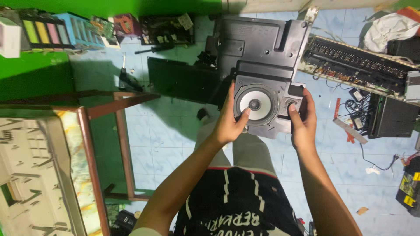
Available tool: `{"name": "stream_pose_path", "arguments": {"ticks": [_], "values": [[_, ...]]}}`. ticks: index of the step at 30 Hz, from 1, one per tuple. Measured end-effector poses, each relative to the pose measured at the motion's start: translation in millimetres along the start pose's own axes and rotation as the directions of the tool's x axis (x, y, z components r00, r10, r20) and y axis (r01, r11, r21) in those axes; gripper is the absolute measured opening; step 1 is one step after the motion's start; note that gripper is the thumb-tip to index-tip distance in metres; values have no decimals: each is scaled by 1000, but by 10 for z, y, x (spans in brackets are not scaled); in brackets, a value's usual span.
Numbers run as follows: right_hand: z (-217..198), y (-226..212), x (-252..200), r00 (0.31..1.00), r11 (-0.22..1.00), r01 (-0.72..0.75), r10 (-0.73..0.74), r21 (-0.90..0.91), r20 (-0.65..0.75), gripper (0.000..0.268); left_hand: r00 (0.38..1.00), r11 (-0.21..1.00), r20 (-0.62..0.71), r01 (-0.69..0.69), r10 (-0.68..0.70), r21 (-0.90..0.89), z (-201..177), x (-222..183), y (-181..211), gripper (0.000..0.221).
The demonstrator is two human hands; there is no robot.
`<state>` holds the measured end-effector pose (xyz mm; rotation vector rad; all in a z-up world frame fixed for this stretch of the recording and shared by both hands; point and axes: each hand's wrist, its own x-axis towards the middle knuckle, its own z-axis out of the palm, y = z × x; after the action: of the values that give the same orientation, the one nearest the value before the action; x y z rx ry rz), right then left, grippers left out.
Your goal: The person picks up a plastic housing containing a speaker and moves it onto a workbench. They then retrieve pliers and screwdrivers from a toolbox on the floor and place the tools on the bench next to a disassembled electronic casing.
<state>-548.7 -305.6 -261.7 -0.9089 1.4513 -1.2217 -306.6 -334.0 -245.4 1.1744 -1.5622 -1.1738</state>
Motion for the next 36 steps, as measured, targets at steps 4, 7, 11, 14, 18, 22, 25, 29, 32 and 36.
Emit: {"name": "stream_pose_path", "arguments": {"ticks": [4, 7, 11, 14, 18, 22, 25, 29, 32, 36], "values": [[-107, 599, 358, 991, 991, -117, 121, 62, -61, 64, 997, 995, 32, 69, -66, -67, 331, 301, -656, 80], [-141, 1051, 642, 974, 977, -211, 206, -38, -97, 68, 994, 994, 22, 111, -110, -23, 619, 450, -1194, 82], [-199, 1717, 1009, 960, 965, -264, 261, -11, -96, 66, 963, 957, 58, 267, -261, -115, 937, 558, -1972, 83], [-296, 2281, 1313, 970, 962, -226, 208, -154, -128, 65, 962, 961, 58, 271, -268, -54, 1121, 636, -2573, 84], [-333, 3142, 1641, 974, 955, -189, 152, -228, -170, 64, 964, 962, 96, 255, -246, -96, 1392, 708, -3354, 86], [-405, 3898, 1879, 957, 904, -253, 182, -345, -226, 62, 948, 953, 105, 304, -301, -9, 1590, 762, -4063, 87], [-391, 4343, 2095, 914, 846, -387, 301, -366, -271, 66, 940, 945, 98, 326, -326, 19, 1716, 855, -4536, 91], [-458, 4931, 2403, 947, 861, -311, 244, -402, -209, 69, 906, 909, 93, 417, -414, -16, 1848, 860, -5173, 91], [-366, 5374, 2539, 956, 845, -290, 232, -449, -182, 66, 918, 922, 93, 381, -385, 63, 1907, 865, -5604, 94], [-327, 5846, 2648, 960, 813, -280, 228, -510, -163, 64, 903, 908, 113, 404, -415, 108, 1913, 883, -6027, 93]]}}
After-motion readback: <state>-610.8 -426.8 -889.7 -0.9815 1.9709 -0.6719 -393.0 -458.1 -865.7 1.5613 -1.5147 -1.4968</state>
